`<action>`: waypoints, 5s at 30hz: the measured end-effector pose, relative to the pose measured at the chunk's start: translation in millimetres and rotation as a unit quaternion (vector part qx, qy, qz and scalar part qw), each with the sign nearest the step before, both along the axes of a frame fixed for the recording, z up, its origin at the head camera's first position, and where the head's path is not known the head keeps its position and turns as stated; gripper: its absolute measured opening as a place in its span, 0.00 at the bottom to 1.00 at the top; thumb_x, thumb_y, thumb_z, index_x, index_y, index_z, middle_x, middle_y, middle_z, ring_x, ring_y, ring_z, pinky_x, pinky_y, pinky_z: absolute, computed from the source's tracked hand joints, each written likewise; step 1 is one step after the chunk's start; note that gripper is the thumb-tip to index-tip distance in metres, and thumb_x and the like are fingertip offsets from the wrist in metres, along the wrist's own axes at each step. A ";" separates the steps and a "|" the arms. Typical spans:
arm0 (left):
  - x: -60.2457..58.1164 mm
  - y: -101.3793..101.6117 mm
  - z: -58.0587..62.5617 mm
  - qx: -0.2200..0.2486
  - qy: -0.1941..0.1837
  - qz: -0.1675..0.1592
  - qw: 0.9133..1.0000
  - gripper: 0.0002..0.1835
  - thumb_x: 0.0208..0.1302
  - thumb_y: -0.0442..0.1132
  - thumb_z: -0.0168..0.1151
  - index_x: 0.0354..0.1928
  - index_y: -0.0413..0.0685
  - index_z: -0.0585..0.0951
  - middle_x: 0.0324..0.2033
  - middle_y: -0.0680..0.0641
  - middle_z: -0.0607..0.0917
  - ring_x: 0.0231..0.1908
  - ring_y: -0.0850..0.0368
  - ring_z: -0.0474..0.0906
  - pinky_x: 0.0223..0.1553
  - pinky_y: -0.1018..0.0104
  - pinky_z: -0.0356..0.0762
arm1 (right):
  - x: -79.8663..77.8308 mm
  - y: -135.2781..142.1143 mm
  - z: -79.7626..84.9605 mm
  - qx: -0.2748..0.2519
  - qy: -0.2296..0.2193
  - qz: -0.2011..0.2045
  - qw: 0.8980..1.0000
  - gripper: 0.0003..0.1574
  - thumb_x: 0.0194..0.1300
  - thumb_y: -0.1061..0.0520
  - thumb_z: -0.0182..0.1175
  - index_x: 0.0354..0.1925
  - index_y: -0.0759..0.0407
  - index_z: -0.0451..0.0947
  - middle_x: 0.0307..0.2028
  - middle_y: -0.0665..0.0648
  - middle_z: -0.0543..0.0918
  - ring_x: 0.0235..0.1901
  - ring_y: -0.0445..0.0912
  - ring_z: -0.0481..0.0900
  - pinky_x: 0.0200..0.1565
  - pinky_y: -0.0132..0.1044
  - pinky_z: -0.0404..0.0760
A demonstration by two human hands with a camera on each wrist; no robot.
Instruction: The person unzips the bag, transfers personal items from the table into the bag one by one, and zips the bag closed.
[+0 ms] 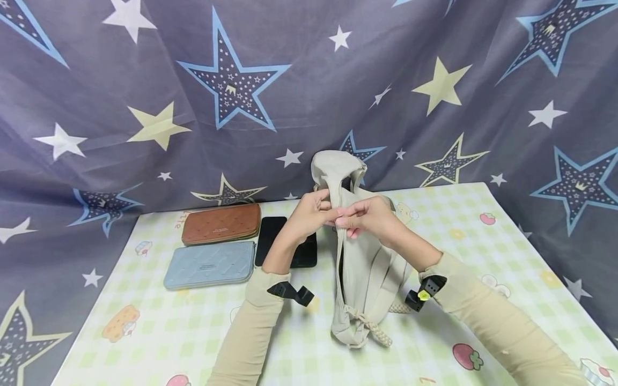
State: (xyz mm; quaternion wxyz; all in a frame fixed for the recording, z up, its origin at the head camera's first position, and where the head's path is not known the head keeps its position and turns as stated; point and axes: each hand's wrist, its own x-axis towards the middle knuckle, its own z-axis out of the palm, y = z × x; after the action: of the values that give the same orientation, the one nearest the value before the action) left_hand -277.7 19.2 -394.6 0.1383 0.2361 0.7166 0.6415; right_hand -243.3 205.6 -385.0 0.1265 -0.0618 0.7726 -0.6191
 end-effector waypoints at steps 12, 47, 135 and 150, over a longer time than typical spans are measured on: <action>-5.3 -18.0 8.2 -0.001 -0.009 0.072 0.997 0.22 0.70 0.25 0.53 0.65 0.30 0.76 0.42 0.29 0.89 0.35 0.44 0.91 0.39 0.60 0.89 | -4.6 17.4 3.1 -0.037 -0.025 -0.024 0.999 0.11 0.67 0.66 0.66 0.29 0.54 0.85 0.21 0.47 0.86 0.21 0.38 0.83 0.30 0.31 0.86; -20.5 -40.2 -5.6 -0.080 -0.084 0.133 0.984 0.27 0.63 0.25 0.57 0.66 0.37 0.77 0.51 0.35 0.88 0.36 0.52 0.88 0.39 0.61 0.88 | 4.9 42.6 21.7 -0.084 0.097 -0.136 0.982 0.14 0.66 0.73 0.59 0.27 0.60 0.80 0.22 0.46 0.87 0.17 0.38 0.84 0.25 0.32 0.86; -39.8 -50.4 -47.1 -0.241 -0.036 0.245 0.939 0.08 0.50 0.26 0.67 0.30 0.44 0.90 0.25 0.45 0.90 0.24 0.53 0.85 0.31 0.60 0.85 | -9.3 24.8 28.9 -0.030 -0.014 -0.002 0.999 0.05 0.62 0.71 0.65 0.33 0.63 0.84 0.26 0.49 0.88 0.27 0.40 0.87 0.37 0.34 0.89; -41.1 -41.2 -47.9 -0.233 -0.013 0.294 0.927 0.06 0.53 0.29 0.68 0.26 0.44 0.91 0.21 0.45 0.89 0.15 0.62 0.80 0.24 0.69 0.81 | 2.3 47.6 41.0 -0.141 0.074 -0.054 0.986 0.15 0.64 0.75 0.62 0.29 0.59 0.87 0.27 0.51 0.90 0.25 0.40 0.87 0.33 0.33 0.88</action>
State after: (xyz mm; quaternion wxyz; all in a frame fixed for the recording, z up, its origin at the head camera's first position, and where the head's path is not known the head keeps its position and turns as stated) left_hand -318.7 -22.0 -442.5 0.0041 -0.0327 0.8811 0.4718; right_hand -241.0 253.1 -344.0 0.0252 -0.0834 0.6869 -0.7215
